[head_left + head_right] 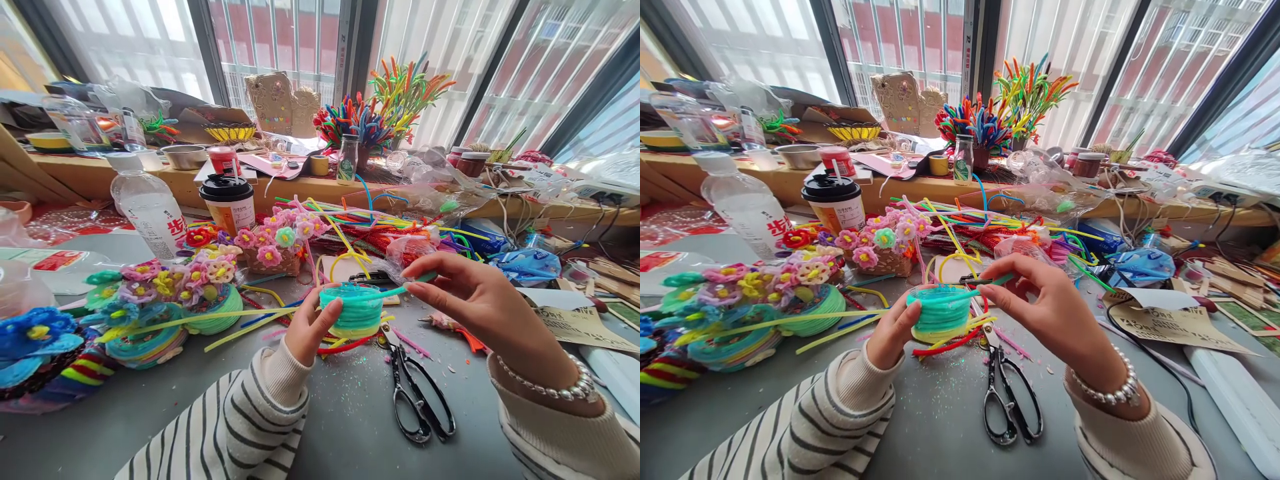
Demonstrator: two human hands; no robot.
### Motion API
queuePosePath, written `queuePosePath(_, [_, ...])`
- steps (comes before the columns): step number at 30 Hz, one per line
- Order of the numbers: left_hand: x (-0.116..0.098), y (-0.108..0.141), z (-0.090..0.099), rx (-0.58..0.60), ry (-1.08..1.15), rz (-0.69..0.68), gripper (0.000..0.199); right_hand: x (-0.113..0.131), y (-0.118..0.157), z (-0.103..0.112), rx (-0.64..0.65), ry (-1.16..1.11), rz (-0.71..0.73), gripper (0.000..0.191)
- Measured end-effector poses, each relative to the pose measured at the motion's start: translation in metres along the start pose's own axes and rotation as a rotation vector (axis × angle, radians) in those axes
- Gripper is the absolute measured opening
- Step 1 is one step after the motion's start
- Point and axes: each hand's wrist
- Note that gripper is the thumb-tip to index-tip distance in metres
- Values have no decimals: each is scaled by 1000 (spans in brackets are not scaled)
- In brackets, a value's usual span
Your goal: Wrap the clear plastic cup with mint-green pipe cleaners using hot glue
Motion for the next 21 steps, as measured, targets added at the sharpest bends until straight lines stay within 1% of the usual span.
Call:
queuePosePath(4, [4, -5, 5, 6, -25, 63, 58, -2, -1, -2, -99, -82, -16, 32])
queuePosePath(7, [8, -9, 9, 63, 6, 115, 67, -3, -2, -3, -118, -115, -45, 40])
queuePosePath(9, [8, -11, 10, 130, 65, 111, 70, -4, -2, -2, -99, -125, -41, 43])
queuePosePath(10, [8, -10, 10, 164, 102, 102, 69, -4, -3, -2, -77, -128, -29, 44])
queuePosePath(12, [3, -8, 8, 239, 184, 94, 61, -6, -2, 0, -18, -136, 16, 46])
queuePosePath(14, [-3, -3, 4, 341, 268, 110, 52, -8, -2, 2, 11, -142, 74, 49])
queuePosePath(15, [-7, 0, 3, 410, 302, 127, 49, -8, -2, 2, 12, -141, 99, 48])
queuePosePath(17, [-13, 5, 0, 539, 340, 145, 49, -8, -3, 1, 0, -130, 110, 39])
queuePosePath(19, [-16, 8, -1, 631, 350, 147, 50, -5, -3, -1, 6, -127, 100, 26])
queuePosePath(21, [-15, 7, 0, 687, 338, 133, 50, -2, -3, -2, 38, -130, 105, 21])
Point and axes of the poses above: each hand's wrist, its own y-axis away from the middle knuckle, its own z-axis out of the back of the hand, x = y × z, and after that the axes turned 9 degrees about z, right-handed
